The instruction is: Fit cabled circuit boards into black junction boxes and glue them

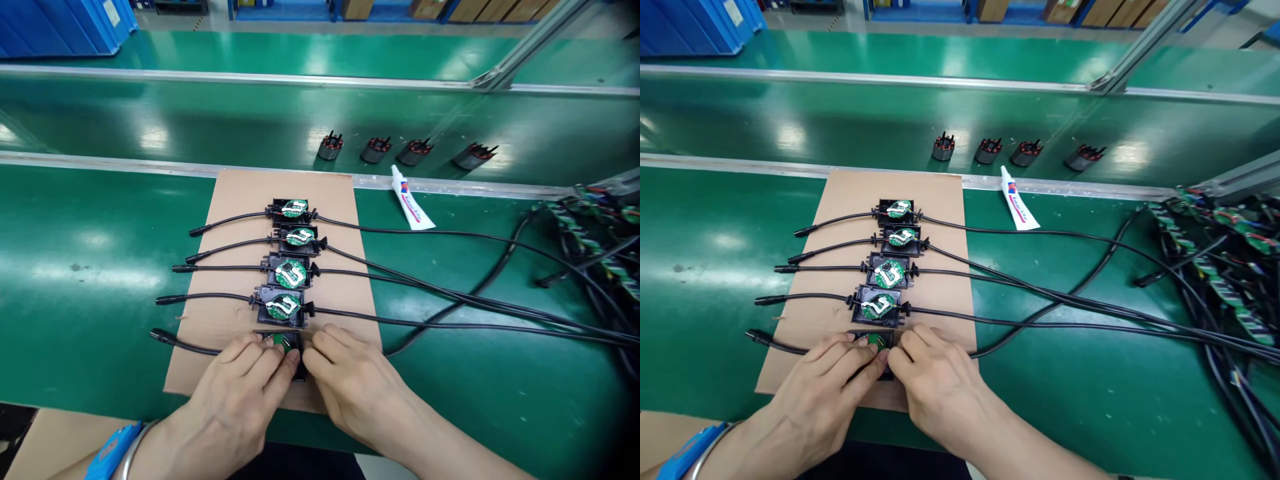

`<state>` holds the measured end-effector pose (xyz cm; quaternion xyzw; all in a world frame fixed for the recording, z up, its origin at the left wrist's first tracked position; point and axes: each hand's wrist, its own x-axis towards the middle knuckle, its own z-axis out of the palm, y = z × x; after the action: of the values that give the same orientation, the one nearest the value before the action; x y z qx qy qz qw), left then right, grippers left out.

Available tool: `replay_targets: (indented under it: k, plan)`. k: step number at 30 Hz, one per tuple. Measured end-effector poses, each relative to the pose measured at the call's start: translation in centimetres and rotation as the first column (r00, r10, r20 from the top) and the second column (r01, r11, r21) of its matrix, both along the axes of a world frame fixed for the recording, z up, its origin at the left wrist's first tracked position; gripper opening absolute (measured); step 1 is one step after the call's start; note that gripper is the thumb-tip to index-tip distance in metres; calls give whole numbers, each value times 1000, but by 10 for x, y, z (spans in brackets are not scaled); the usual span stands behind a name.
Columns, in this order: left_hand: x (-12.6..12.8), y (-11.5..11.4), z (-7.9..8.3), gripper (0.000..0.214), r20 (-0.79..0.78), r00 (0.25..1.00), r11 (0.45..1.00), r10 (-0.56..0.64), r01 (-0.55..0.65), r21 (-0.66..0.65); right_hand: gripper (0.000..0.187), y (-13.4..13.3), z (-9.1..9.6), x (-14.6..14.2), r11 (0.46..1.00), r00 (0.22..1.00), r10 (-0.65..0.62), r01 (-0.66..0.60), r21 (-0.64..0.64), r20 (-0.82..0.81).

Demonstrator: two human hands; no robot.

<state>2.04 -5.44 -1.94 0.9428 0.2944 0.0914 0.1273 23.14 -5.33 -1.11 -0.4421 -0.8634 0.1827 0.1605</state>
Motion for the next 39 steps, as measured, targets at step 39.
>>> replay_targets:
  k: [39]
  plan:
    - [-28,75,15,14,69,953,934,295,-272,-231,22,23,-9,31,992,969,-107,119,39,-224]
